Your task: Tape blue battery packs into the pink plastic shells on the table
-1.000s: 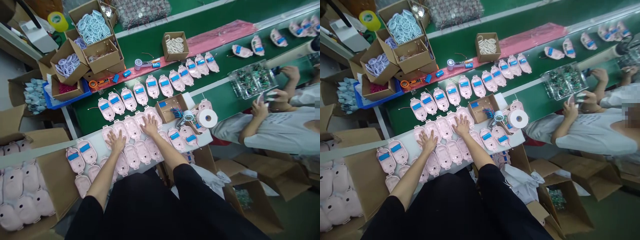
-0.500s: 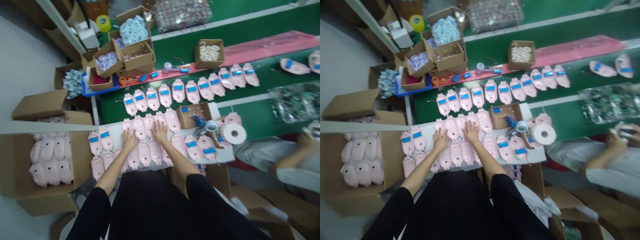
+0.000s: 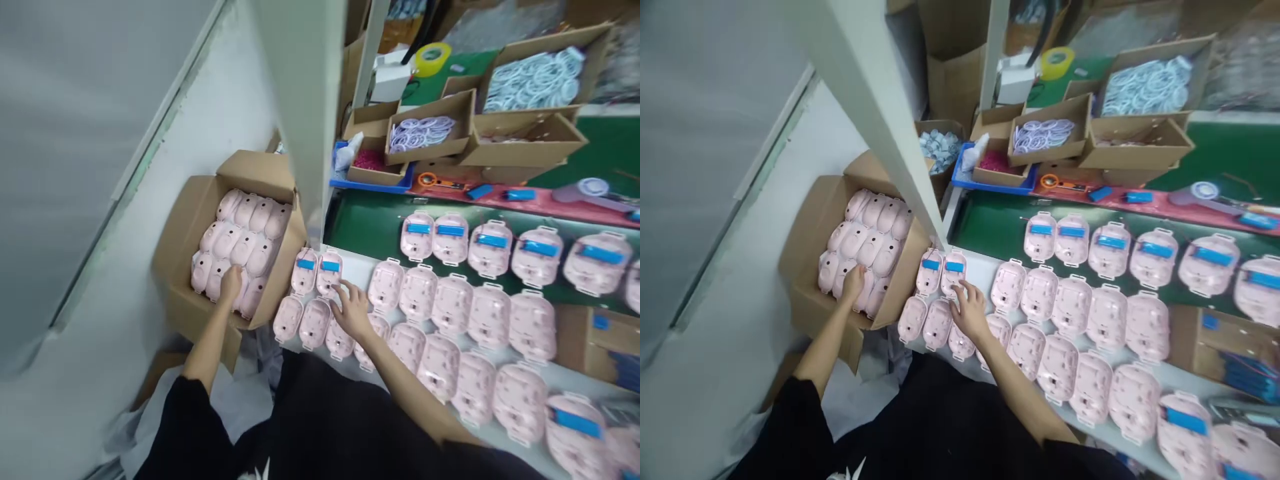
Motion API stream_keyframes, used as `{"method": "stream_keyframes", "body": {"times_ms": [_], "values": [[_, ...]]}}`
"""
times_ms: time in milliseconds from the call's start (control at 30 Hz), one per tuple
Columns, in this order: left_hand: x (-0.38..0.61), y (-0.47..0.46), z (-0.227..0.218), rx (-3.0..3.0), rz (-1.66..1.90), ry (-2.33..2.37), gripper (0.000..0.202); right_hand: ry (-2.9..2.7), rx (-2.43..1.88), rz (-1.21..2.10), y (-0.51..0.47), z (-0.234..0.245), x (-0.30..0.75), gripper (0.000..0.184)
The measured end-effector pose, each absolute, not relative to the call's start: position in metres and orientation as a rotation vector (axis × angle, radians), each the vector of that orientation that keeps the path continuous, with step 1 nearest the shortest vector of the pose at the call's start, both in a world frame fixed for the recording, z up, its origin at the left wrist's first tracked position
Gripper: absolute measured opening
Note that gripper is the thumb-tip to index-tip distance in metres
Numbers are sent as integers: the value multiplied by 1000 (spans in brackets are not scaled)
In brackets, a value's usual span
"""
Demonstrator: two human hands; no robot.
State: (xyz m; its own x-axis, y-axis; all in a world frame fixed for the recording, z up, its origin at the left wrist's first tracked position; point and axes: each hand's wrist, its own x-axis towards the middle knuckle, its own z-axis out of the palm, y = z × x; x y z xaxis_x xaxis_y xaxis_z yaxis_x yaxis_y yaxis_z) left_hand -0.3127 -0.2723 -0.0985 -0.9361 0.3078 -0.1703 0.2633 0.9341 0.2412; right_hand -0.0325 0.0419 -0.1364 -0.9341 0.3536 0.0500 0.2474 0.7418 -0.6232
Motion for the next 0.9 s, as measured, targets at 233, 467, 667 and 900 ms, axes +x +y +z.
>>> {"method": "stream_keyframes", "body": {"times_ms": [233, 467, 667, 900], "values": [[-406, -260, -151, 428, 380, 2773, 84, -2877, -620, 881, -13, -94, -77, 39], [-392, -290, -93, 367, 514, 2900, 47, -2531, -807, 1408, -54, -70, -87, 35], [-288, -283, -59, 969, 728, 2575, 41, -2069, -870, 1870, -65, -39, -104, 80], [-272, -158, -71, 1164, 1008, 2152, 36, -2261, -1226, 1857, 28, -31, -25, 46]]}}
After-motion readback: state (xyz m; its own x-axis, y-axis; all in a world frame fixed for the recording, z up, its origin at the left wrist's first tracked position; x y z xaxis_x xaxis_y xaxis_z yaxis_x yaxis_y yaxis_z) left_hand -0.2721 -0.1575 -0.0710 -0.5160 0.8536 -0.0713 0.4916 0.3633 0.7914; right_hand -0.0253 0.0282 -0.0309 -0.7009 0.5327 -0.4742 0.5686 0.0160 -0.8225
